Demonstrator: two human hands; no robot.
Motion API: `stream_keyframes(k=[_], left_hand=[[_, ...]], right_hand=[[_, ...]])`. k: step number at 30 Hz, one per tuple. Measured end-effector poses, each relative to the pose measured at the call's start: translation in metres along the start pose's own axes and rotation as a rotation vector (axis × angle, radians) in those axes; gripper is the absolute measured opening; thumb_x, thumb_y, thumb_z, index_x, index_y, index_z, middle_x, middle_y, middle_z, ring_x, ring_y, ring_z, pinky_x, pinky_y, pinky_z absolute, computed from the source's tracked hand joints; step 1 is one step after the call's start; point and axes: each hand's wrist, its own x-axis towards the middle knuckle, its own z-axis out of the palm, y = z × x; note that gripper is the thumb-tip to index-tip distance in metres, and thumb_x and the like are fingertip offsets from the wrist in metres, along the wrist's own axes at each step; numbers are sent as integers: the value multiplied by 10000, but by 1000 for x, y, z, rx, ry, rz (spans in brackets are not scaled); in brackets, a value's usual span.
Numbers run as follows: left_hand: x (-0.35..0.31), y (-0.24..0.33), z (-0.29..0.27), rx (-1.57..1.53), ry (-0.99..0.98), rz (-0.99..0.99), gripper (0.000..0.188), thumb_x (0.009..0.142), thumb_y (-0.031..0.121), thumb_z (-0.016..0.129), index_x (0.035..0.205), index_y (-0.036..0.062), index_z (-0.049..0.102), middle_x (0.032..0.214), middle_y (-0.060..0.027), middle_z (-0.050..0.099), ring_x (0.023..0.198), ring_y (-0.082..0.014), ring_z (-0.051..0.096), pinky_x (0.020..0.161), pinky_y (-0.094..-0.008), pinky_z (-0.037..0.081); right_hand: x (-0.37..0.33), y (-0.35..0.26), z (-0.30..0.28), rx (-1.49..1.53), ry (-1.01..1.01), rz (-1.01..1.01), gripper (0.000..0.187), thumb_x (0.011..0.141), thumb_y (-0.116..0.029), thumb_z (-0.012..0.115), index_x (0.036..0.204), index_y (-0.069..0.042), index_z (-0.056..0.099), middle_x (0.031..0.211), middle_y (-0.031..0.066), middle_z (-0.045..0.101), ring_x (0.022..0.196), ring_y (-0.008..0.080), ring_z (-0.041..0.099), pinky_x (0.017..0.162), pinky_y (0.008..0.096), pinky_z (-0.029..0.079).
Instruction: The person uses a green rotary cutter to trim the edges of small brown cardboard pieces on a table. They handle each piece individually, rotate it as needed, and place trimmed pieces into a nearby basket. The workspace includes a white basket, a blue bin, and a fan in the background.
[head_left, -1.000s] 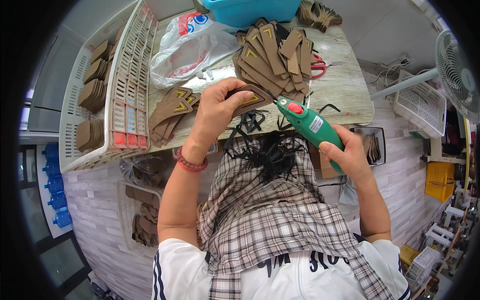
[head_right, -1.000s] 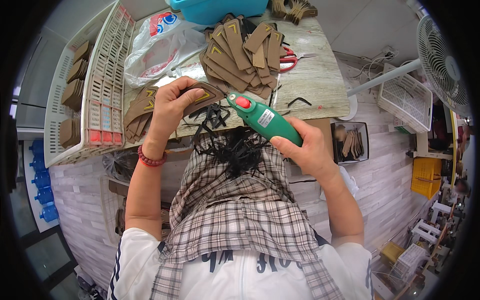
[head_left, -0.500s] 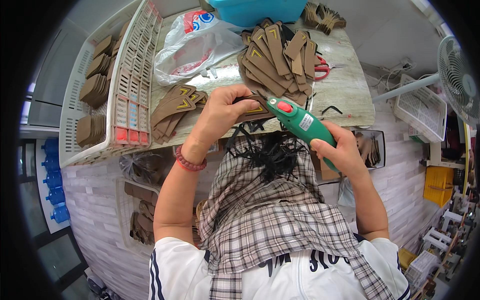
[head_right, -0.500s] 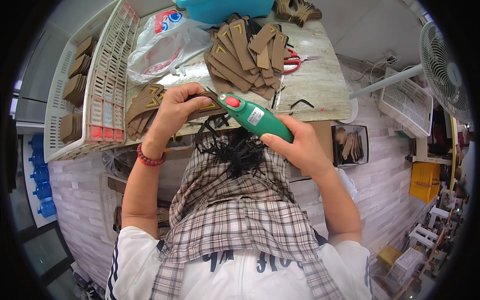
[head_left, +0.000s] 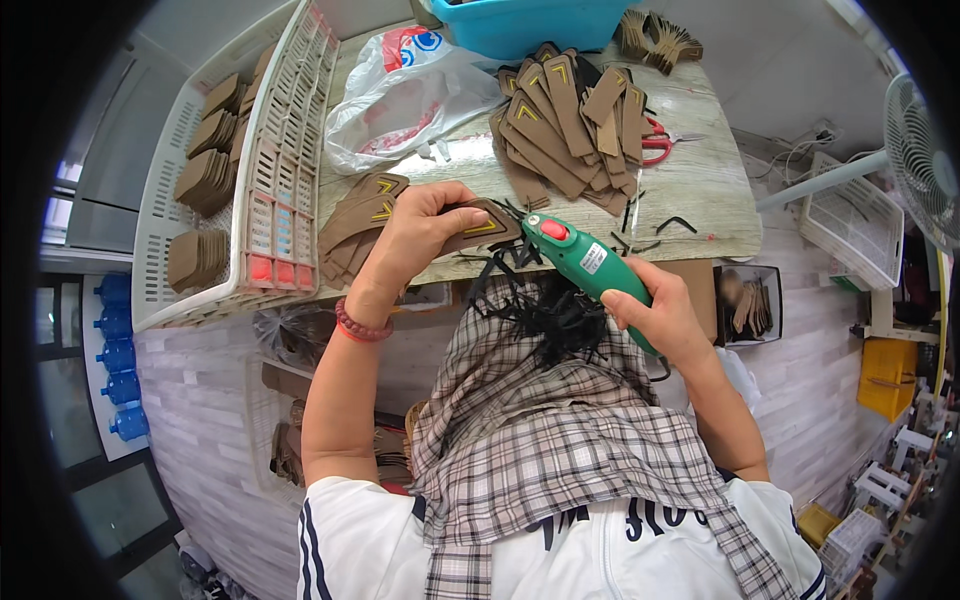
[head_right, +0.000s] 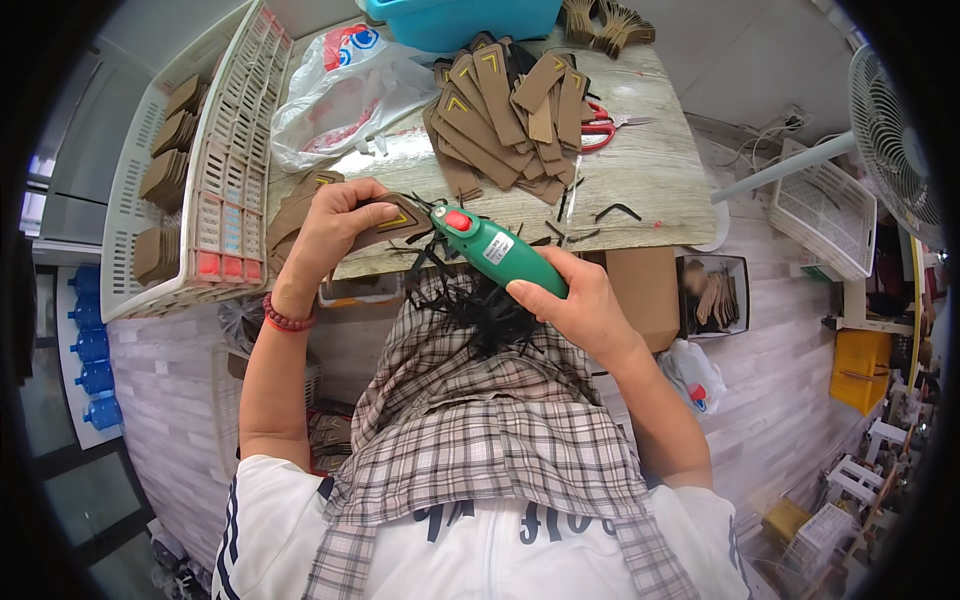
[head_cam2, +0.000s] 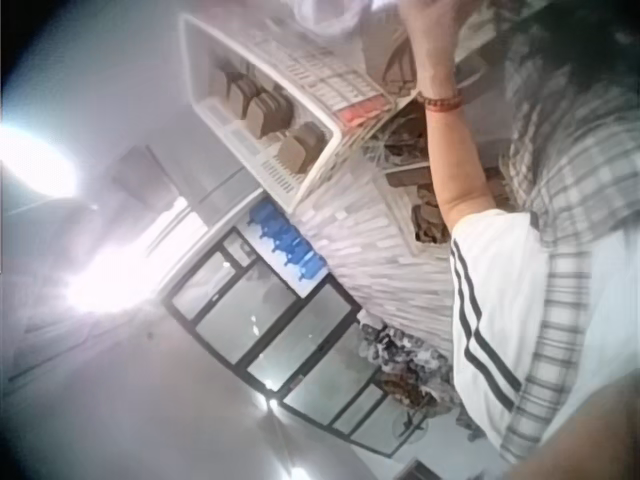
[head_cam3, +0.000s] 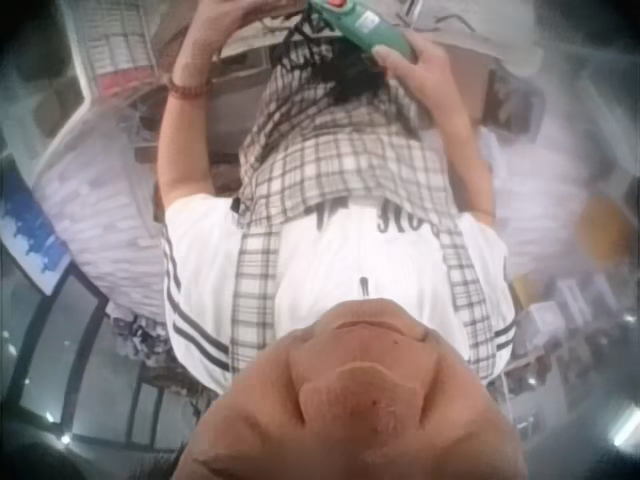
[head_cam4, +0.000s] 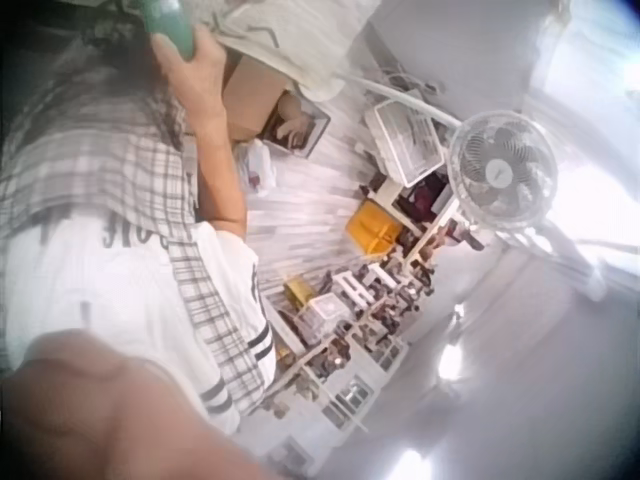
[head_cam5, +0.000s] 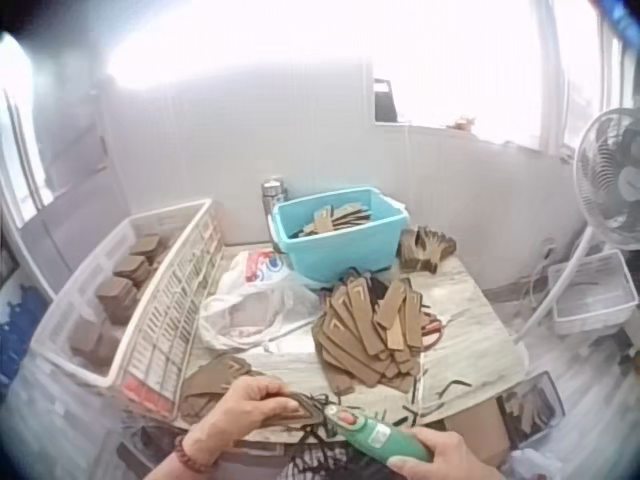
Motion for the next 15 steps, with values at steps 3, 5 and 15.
stream_keyframes(k=[3,5,15], left_hand=[[2,3,8,18,-18,-10,105,874,105,649,874,0,650,740,68,558,658,-3,444,579,-171,360],[3,3,10,40,-42,-21,106,874,112,650,866,6,650,725,73,547,639,1,426,557,-175,343],[3,3,13,95,-50,-30,117,864,118,652,845,3,655,705,81,527,623,3,394,538,-179,313]], right_hand=[[-2,0,-3,-27,2,-16,369,841,-276,702,1075,-3,619,767,21,618,667,74,549,617,240,455],[-3,0,-2,-45,7,-27,374,840,-278,702,1077,-1,619,772,23,618,679,80,550,631,243,457],[3,-3,5,-25,12,-27,386,840,-286,703,1080,4,619,758,23,613,647,76,546,608,239,459]])
